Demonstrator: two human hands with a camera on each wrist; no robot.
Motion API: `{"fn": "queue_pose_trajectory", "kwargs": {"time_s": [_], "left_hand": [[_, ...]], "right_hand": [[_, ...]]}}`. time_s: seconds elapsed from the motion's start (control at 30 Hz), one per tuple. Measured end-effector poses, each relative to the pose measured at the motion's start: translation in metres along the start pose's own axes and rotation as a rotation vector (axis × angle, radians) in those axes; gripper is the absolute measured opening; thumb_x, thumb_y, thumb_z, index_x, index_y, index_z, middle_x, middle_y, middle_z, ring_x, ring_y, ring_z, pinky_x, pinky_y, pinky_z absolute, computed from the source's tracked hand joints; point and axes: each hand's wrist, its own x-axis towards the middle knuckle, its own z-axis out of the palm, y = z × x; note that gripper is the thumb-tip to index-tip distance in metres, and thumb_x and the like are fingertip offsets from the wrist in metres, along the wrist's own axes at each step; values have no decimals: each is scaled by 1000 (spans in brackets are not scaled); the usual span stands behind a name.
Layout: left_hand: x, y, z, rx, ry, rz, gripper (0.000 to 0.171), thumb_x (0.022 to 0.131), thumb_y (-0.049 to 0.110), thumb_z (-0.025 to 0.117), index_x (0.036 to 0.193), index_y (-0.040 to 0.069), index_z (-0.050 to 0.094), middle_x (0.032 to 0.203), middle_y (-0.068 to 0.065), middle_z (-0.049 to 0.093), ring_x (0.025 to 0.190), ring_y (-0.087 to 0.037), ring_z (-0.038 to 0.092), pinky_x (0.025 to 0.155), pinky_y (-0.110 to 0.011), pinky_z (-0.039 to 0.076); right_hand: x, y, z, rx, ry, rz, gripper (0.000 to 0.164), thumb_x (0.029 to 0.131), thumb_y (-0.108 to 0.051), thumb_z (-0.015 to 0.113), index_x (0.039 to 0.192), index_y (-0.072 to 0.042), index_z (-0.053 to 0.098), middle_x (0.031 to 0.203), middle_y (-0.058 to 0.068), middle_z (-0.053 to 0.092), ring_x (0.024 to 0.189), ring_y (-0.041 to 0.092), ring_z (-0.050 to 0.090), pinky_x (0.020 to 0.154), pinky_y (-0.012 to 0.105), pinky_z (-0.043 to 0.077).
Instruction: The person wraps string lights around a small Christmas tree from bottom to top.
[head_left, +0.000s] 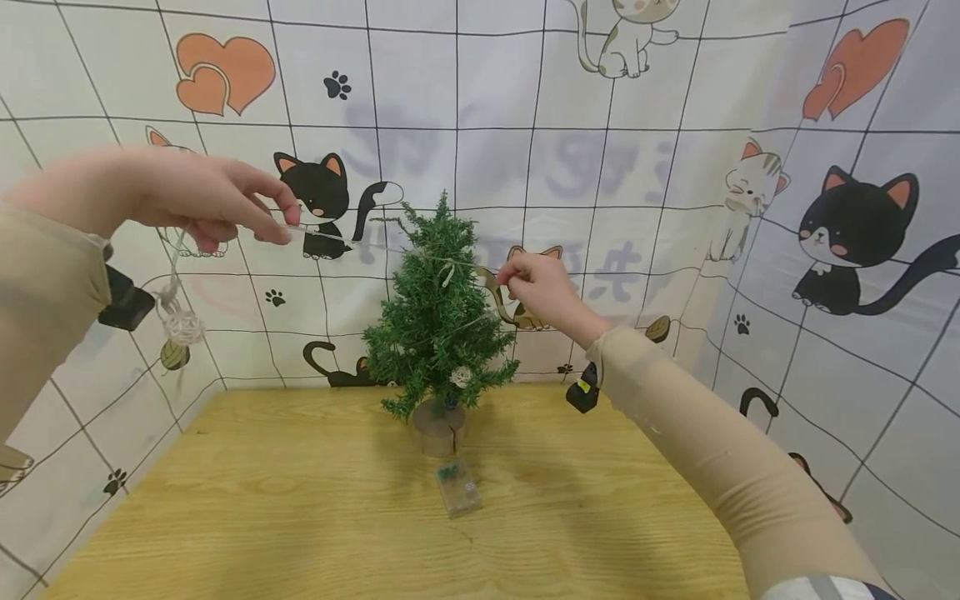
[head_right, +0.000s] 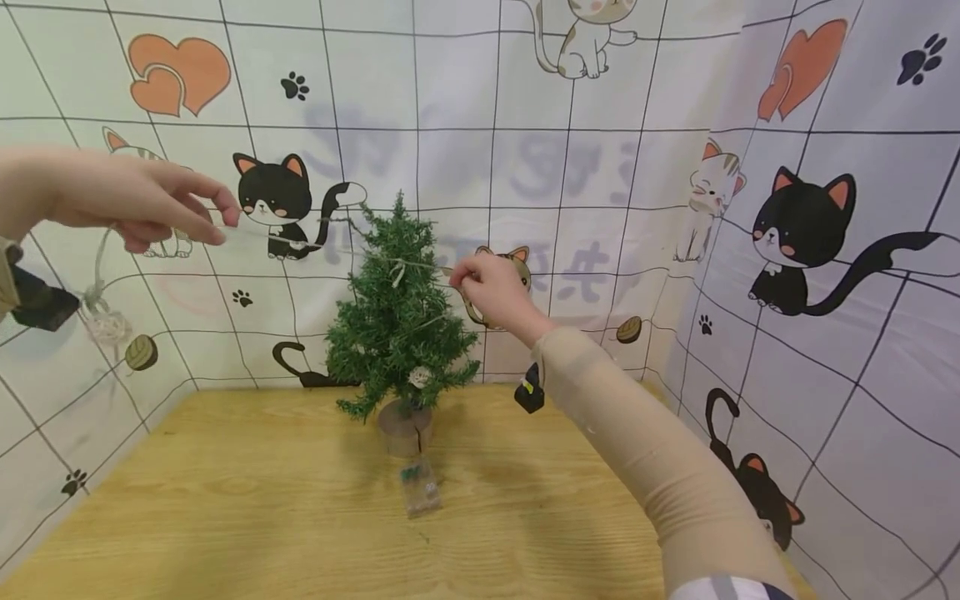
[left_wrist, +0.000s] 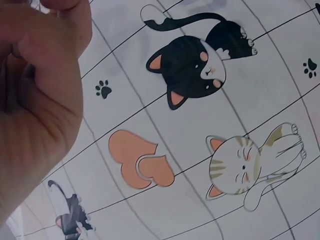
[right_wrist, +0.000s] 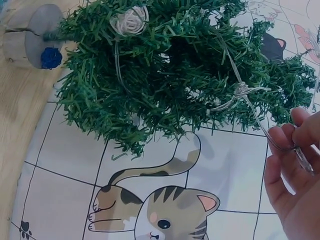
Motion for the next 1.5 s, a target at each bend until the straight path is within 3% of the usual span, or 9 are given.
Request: {"fn": "queue_pose_trajectory", "kwargs": {"time_s": [0.1,0.23,0.3,0.4,0.5,0.67,0.83,1.17,1.5], "left_hand": [[-6,1,-11,83,-36,-34,41,96,32,61,127,17,38,111,-10,51,51,-14,29,50,-27,37],[-12,5,-28,238,-18,-52,32,97,35,59,121,29,39,77,-2,46,51,-14,32,47,-25,31],[-11,11,-33,309,29,-32,27,97,36,59,116,28,43,73,-1,46,57,-16,37,50,-27,32],[-4,26,-34,460,156,11,23,96,38,59,113,23,52,89,-2,60,77,-20,51,63,-35,38],[3,44,-29,603,326,48,24,95,36,57,107,15,60,99,-3,62,86,-23,52,69,-40,38],[12,68,-17,748,618,80,24,93,28,50,106,12,62,101,-9,55,82,-30,48,67,-43,36],[26,80,-14,832,748,70,32,93,24,43,119,11,56,106,-9,58,91,-31,49,63,-50,37],[73,83,-23,869,783,65,46,90,15,38,133,1,46,122,-23,52,108,-45,42,67,-54,42],[118,66,-27,631,600,34,59,92,6,30,150,-3,25,133,-30,44,107,-43,46,87,-56,41]], "right_hand": [[-2,4,-2,-33,20,31,24,95,-1,48,99,-5,71,101,9,69,80,21,66,57,33,40],[-5,12,-6,-95,36,58,20,93,-2,54,104,-5,71,105,8,69,94,23,65,74,36,49],[-7,14,-7,-120,40,52,19,92,-2,56,106,-4,70,105,8,68,94,23,63,81,38,50],[-8,17,-9,-171,50,42,19,92,-3,57,108,-4,68,105,8,68,81,22,60,74,38,48],[-9,19,-10,-258,50,44,19,94,-5,58,110,-6,67,107,6,67,75,20,59,67,35,46],[-13,23,-7,-415,32,29,22,95,-8,56,115,-10,65,112,6,66,84,17,61,60,32,47],[-15,26,-1,-441,48,9,25,94,-6,55,117,-10,63,109,5,65,78,16,58,54,30,45],[-7,30,12,-371,52,74,37,94,-6,52,130,-11,55,117,4,63,59,15,52,47,29,40],[-1,31,22,-276,-24,188,58,93,-2,50,149,-9,36,95,2,60,54,16,45,48,29,35]]}}
